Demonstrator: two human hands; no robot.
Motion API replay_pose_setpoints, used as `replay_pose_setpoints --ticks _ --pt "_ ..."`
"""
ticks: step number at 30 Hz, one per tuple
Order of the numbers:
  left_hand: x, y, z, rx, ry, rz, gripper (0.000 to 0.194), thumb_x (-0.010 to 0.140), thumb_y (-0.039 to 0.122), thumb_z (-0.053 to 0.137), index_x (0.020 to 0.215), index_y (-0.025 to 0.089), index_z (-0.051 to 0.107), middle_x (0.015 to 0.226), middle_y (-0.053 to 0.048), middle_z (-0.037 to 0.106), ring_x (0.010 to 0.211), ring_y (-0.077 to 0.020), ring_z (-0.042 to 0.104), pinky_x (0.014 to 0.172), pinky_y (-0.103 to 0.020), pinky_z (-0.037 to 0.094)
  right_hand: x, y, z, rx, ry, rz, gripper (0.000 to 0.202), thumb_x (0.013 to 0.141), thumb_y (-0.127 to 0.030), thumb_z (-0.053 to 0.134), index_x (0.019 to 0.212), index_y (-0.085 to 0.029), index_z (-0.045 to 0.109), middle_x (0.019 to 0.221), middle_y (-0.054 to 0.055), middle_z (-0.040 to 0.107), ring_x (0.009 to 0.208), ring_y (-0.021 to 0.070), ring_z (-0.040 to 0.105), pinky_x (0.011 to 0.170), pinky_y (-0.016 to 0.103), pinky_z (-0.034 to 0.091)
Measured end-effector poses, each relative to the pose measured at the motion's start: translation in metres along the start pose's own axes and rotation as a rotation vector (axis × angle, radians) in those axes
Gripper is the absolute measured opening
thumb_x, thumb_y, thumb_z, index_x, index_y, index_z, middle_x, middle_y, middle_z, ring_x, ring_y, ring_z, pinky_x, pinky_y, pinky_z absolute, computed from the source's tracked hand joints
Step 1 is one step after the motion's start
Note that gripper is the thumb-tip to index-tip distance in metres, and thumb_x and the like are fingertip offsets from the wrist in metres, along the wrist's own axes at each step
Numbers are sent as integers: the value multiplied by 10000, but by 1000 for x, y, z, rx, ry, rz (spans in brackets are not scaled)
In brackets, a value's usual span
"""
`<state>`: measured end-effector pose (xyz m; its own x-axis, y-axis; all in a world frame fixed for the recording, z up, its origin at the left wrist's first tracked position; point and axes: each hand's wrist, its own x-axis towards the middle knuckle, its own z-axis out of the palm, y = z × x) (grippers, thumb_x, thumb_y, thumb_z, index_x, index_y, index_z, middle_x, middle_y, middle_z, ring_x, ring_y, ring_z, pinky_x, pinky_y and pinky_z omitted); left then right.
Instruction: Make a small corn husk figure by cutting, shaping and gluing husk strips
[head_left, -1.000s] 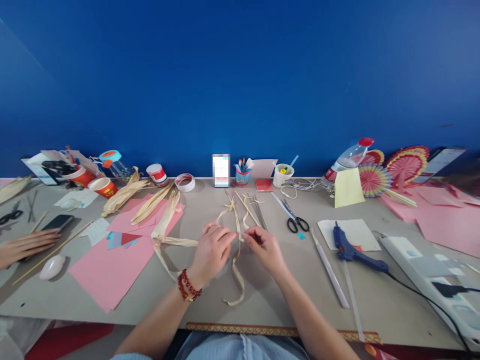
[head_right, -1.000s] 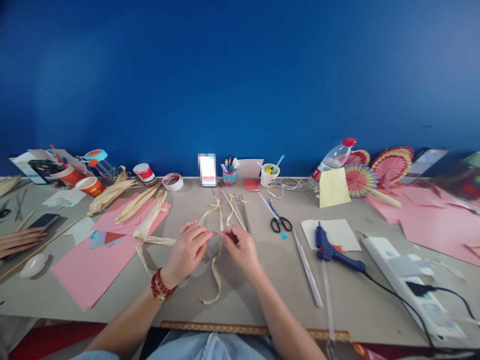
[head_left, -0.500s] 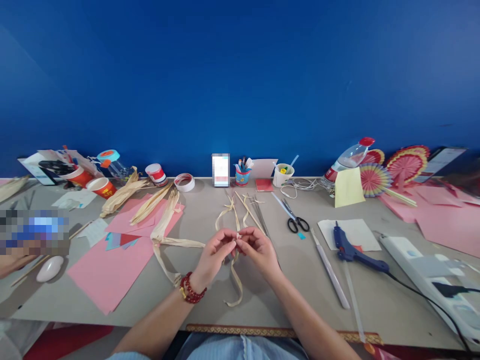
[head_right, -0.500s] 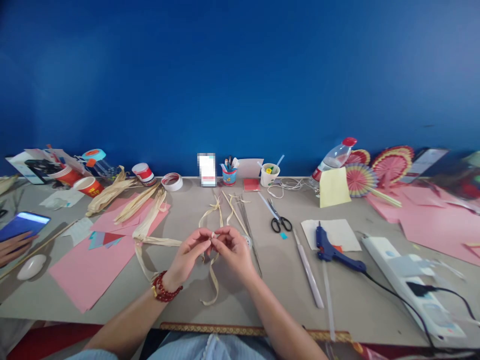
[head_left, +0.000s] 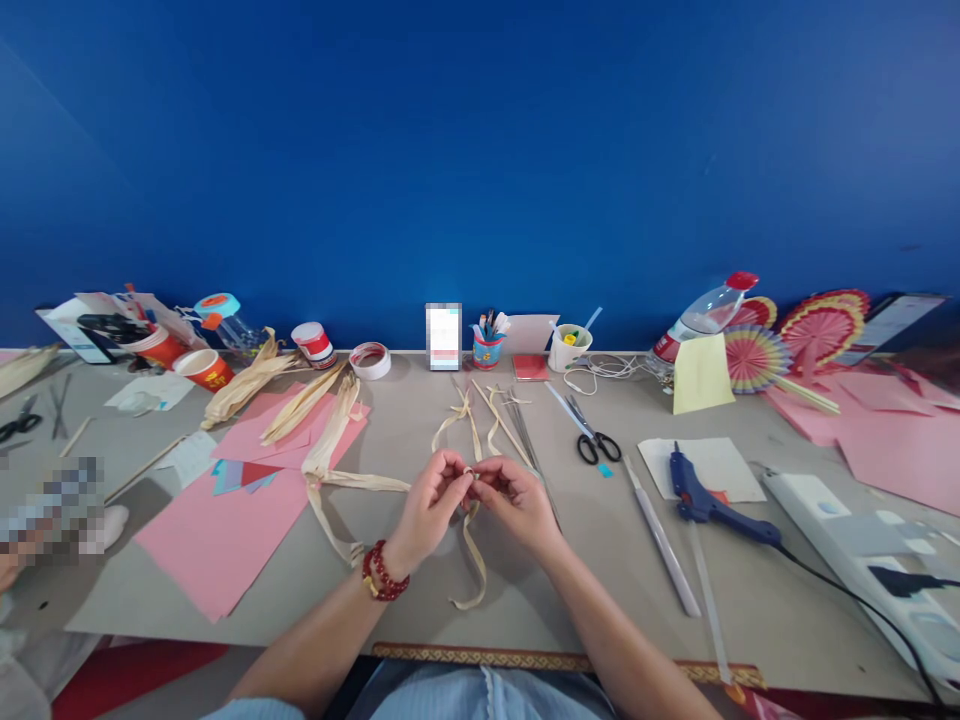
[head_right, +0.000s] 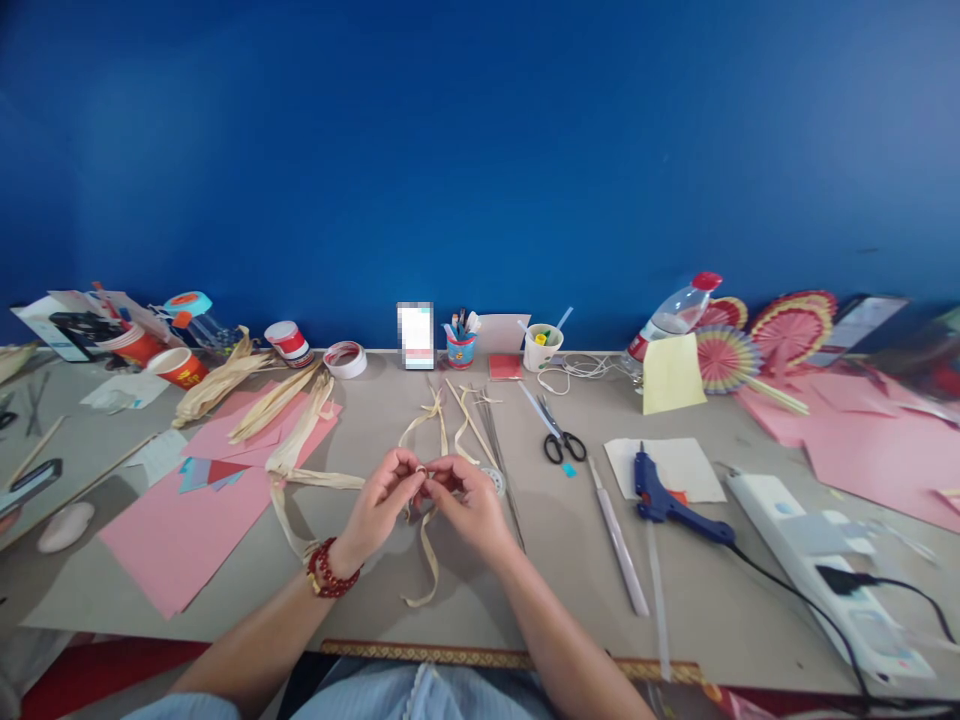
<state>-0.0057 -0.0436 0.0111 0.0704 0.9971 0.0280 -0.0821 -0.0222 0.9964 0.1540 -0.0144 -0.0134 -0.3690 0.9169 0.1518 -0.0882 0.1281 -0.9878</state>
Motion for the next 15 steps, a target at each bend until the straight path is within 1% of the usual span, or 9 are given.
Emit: replay_pose_setpoints --ticks 4,8,11,15 --pt "1 -2 -1 20 28 13 156 934 349 556 929 201 507 779 28 534 623 -97 527 614 -225 446 0 0 -1 -61 -8 -21 167 904 -308 654 1034 -204 664 789 23 710 717 165 678 693 281 539" --pt "1 -5 -3 31 38 16 154 933 345 559 977 199 530 805 10 568 648 -107 536 626 -233 450 -1 -1 -1 -88 -20 -29 147 918 -296 631 1030 -209 670 835 34 731 752 175 696 708 284 548" --pt "2 -5 -3 12 27 3 156 929 347 566 954 194 544 789 6 577 670 -115 542 634 -234 453 0 -4 -3 -139 -18 -54 112 926 -280 612 987 -215 680 852 34 735 759 177 697 700 277 547" --pt "2 -2 -3 -61 -11 -46 168 926 352 571 906 187 542 728 8 588 652 -116 544 626 -232 448 2 -8 -8 -286 -4 -118 88 907 -234 618 949 -225 695 853 25 725 762 175 681 724 274 529"
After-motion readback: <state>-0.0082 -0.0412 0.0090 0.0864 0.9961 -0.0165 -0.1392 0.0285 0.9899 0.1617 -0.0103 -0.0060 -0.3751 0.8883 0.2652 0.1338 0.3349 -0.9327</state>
